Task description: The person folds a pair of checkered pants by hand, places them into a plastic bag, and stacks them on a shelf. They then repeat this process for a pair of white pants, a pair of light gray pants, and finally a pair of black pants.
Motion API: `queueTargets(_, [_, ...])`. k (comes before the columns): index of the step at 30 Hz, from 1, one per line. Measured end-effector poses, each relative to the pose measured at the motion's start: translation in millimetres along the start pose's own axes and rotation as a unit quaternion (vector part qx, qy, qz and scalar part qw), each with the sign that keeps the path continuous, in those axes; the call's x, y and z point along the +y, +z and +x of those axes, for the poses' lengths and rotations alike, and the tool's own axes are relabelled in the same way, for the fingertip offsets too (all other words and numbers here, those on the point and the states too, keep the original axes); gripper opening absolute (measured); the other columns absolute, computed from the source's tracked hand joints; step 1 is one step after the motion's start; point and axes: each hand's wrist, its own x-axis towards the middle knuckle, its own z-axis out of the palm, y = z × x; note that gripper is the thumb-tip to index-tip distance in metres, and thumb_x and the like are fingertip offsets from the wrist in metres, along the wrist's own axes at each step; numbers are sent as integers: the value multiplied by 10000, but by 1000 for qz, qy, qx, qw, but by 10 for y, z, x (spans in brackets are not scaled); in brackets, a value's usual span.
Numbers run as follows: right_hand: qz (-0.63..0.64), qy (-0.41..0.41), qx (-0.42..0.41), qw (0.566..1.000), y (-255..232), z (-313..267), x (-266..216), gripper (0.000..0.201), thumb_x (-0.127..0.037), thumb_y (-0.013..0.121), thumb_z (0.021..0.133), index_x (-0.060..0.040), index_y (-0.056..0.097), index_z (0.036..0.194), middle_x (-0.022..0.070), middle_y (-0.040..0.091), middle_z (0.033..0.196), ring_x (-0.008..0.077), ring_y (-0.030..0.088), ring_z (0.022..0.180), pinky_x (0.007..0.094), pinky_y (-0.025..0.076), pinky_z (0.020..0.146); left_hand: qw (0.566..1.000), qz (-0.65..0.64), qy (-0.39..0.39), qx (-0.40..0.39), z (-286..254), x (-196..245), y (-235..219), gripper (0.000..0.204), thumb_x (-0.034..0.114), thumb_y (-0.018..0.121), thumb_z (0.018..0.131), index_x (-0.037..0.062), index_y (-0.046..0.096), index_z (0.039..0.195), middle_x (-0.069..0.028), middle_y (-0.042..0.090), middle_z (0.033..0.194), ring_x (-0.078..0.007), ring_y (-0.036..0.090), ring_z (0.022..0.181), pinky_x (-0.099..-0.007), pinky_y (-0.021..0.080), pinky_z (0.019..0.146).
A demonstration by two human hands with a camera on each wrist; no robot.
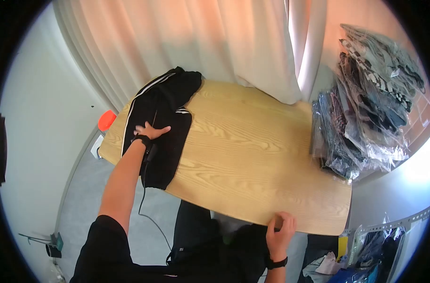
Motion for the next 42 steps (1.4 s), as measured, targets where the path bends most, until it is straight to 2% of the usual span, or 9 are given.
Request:
queueTargets(7, [72,43,-36,996,17,-33,28,196,21,630,768,-33,573,947,133,606,970,335,554,912,409,418,852,986,51,117,-104,-159,-273,-33,1469,857,703,484,156,-17,1556,-250,-33,1590,-459,-29,1460,-663,132,1113])
queueTargets(12, [184,219,-240,927,-316,331,-89,318,-51,666,814,-16,577,1118,92,646,986,235,589,987,347,443,916,947,93,275,-134,-458,-646,98,1446,771,766,507,114,15,1554,-236,-40,1596,-450,-60,1461,-691,91,1097])
queueTargets(19, [228,8,-422,878,-520,1234,-751,447,-115,686,828,-4,532,1232,146,647,1095,282,598,1066,362,443,944,860,147,460,-165,-1044,-930,-32,1383,490,906,467,96,128,1540,-215,-1,1599,-432,-21,1470,-658,114,1124])
queueTargets(24, [49,-156,-446,880,-199,1560,-1044,502,-226,687,849,-11,516,1268,196,600,1173,339,580,1112,384,444,963,804,171,549,-153,-1249,-1129,16,1121,89,848,545,110,268,1505,-203,-20,1602,-426,-24,1473,-651,71,1136])
queueTargets(27, [21,-195,-481,854,294,1853,-977,564,-328,650,879,-31,474,1325,214,572,1214,351,566,1129,407,438,974,808,139,555,-144,-1238,-1190,78,1002,-23,730,562,116,344,1476,-179,12,1610,-405,-29,1480,-644,38,1139])
queueTargets(35, [-141,-214,-510,821,1491,2214,-763,789,-235,618,828,-105,248,1512,144,215,1578,308,150,1474,517,228,1156,808,-38,557,-186,-1167,-1299,88,889,-75,552,551,146,474,1409,-102,134,1618,-329,18,1499,-573,-24,1162])
queueTargets(38, [-249,-244,-473,809,1617,2245,-763,799,-235,630,821,-123,253,1516,137,219,1576,300,165,1470,532,223,1153,810,-168,501,-253,-1033,-1302,46,743,-43,540,612,141,518,1331,-115,149,1614,-304,36,1503,-497,-11,1184])
queueTargets(39, [-225,-259,-394,853,1610,2191,-759,716,-271,664,810,-114,378,1446,131,368,1488,291,316,1398,532,294,1099,808,-233,473,-263,-970,-1294,72,682,-28,544,637,136,529,1299,-122,152,1612,-300,43,1503,-471,-7,1189])
queueTargets(42, [-302,-218,-406,834,1502,2229,-767,547,-300,684,801,-85,533,1281,106,532,1300,269,486,1232,492,376,988,839,-243,437,-218,-783,-1344,64,506,70,627,755,126,513,1245,-161,153,1602,-309,63,1498,-448,28,1193])
